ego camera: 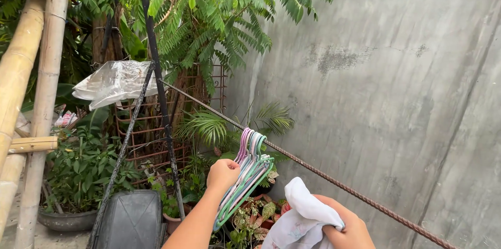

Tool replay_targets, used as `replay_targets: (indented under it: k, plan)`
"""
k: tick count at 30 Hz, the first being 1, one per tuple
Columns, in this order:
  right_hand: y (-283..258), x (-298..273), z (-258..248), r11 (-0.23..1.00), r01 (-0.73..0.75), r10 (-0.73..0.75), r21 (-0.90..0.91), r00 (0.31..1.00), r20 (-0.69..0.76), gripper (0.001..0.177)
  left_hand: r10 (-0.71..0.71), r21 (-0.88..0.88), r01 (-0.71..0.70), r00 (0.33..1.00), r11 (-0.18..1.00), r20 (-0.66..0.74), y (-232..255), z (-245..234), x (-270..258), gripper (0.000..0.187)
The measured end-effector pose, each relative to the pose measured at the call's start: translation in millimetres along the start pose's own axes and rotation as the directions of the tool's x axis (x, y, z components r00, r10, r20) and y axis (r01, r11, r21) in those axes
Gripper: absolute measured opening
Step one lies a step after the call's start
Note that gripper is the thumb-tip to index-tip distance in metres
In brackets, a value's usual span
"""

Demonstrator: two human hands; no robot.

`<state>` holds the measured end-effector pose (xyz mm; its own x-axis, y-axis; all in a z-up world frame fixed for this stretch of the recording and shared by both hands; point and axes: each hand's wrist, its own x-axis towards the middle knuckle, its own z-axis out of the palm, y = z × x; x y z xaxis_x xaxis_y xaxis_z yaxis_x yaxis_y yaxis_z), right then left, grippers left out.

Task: Hanging wet laundry on a clothesline using hangers.

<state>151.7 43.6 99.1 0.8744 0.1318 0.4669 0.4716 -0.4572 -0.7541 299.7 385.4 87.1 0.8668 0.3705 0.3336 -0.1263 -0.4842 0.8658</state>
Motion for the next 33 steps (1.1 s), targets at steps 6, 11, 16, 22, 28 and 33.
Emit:
replay_targets:
  k: [6,11,16,22,28,33]
  plan:
    - [0,21,21,0.999,-0.036,0.036,-0.003,0.999,0.032,0.071,-0.001,0.165,0.002,1.000,0.986,-0.012,19,24,16,0.013]
    - [-21,25,36,0.997,-0.055,0.056,-0.060,0.998,0.011,0.072,0.057,0.232,-0.054,0.998,0.971,-0.007,18,36,27,0.020]
    - [-41,26,48,0.999,-0.044,0.043,-0.026,0.999,-0.024,0.063,0.156,0.321,-0.147,0.988,0.935,-0.002,11,41,33,0.017]
    - [-65,22,54,0.996,-0.064,0.064,-0.060,0.998,-0.006,0.060,0.326,0.370,-0.305,0.945,0.878,0.006,16,23,28,0.016]
    - [-79,8,54,0.998,-0.004,0.002,-0.066,1.000,-0.027,0.059,0.402,0.436,-0.372,0.915,0.819,0.027,45,-41,6,0.018]
    - [-93,-10,40,0.997,0.001,-0.004,-0.073,0.999,-0.041,0.057,0.406,0.451,-0.368,0.914,0.813,0.015,77,-90,-7,0.016]
